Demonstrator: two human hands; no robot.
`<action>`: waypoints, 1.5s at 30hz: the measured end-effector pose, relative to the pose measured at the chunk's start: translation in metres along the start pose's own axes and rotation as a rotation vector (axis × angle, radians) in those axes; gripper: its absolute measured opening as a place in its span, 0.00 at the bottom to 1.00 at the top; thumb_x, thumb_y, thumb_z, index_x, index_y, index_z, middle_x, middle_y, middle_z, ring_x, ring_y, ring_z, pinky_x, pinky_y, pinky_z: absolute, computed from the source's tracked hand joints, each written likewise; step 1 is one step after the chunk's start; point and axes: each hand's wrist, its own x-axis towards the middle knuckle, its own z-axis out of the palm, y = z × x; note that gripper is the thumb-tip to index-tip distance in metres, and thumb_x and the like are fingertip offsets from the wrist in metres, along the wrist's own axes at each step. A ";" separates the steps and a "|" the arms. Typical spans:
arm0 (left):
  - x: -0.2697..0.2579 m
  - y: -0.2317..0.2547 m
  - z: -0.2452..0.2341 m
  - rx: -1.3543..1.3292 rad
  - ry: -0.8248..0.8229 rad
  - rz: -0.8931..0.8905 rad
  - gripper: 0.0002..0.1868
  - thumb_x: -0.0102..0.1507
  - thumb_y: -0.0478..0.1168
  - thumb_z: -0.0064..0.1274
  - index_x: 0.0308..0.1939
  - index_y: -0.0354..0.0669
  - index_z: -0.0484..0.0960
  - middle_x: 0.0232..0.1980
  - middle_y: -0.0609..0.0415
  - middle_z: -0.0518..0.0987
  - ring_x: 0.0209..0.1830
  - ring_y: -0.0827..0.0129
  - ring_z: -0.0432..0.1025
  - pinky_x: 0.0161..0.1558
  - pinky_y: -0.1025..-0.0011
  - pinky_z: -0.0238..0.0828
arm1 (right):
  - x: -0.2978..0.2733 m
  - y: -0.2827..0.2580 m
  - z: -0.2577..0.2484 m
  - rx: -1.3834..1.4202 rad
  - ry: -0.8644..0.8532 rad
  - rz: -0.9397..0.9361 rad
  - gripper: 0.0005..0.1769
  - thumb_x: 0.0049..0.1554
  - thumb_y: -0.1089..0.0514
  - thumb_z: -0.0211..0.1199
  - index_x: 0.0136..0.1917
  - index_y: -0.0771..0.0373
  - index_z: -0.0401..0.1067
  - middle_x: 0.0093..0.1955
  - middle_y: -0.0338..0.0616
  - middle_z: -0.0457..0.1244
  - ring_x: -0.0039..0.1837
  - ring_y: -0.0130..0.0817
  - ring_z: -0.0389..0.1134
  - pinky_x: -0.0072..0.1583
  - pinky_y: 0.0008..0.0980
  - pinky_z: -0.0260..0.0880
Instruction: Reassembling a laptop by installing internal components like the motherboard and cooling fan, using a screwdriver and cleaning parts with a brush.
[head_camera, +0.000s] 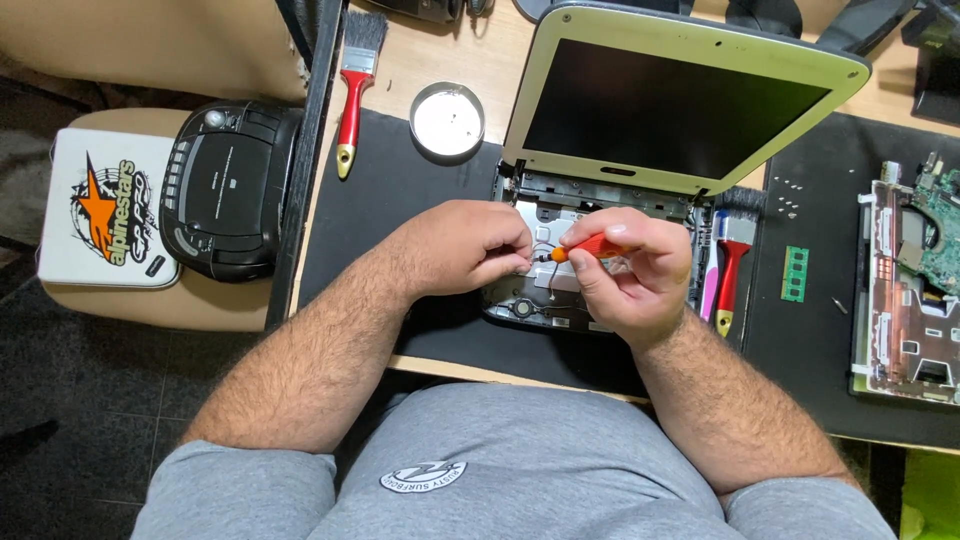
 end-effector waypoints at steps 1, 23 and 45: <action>0.000 0.000 0.000 0.000 0.001 0.000 0.08 0.67 0.45 0.56 0.37 0.47 0.77 0.34 0.53 0.78 0.38 0.56 0.78 0.43 0.59 0.78 | 0.002 -0.001 0.002 0.001 -0.001 0.000 0.21 0.57 0.75 0.65 0.59 0.68 0.59 0.44 0.63 0.68 0.44 0.46 0.70 0.47 0.37 0.72; 0.000 -0.013 0.012 0.048 0.093 0.067 0.08 0.64 0.47 0.57 0.35 0.52 0.77 0.31 0.58 0.76 0.37 0.61 0.77 0.40 0.62 0.78 | -0.003 0.004 0.003 -0.051 -0.072 -0.011 0.22 0.56 0.75 0.68 0.58 0.70 0.61 0.45 0.62 0.68 0.42 0.45 0.67 0.43 0.37 0.70; -0.007 -0.025 -0.013 0.080 0.382 -0.238 0.05 0.66 0.41 0.51 0.43 0.52 0.83 0.35 0.59 0.79 0.39 0.62 0.78 0.44 0.63 0.76 | 0.000 0.003 0.024 -0.077 -0.176 -0.069 0.18 0.58 0.72 0.67 0.59 0.68 0.63 0.46 0.61 0.70 0.42 0.50 0.71 0.43 0.42 0.72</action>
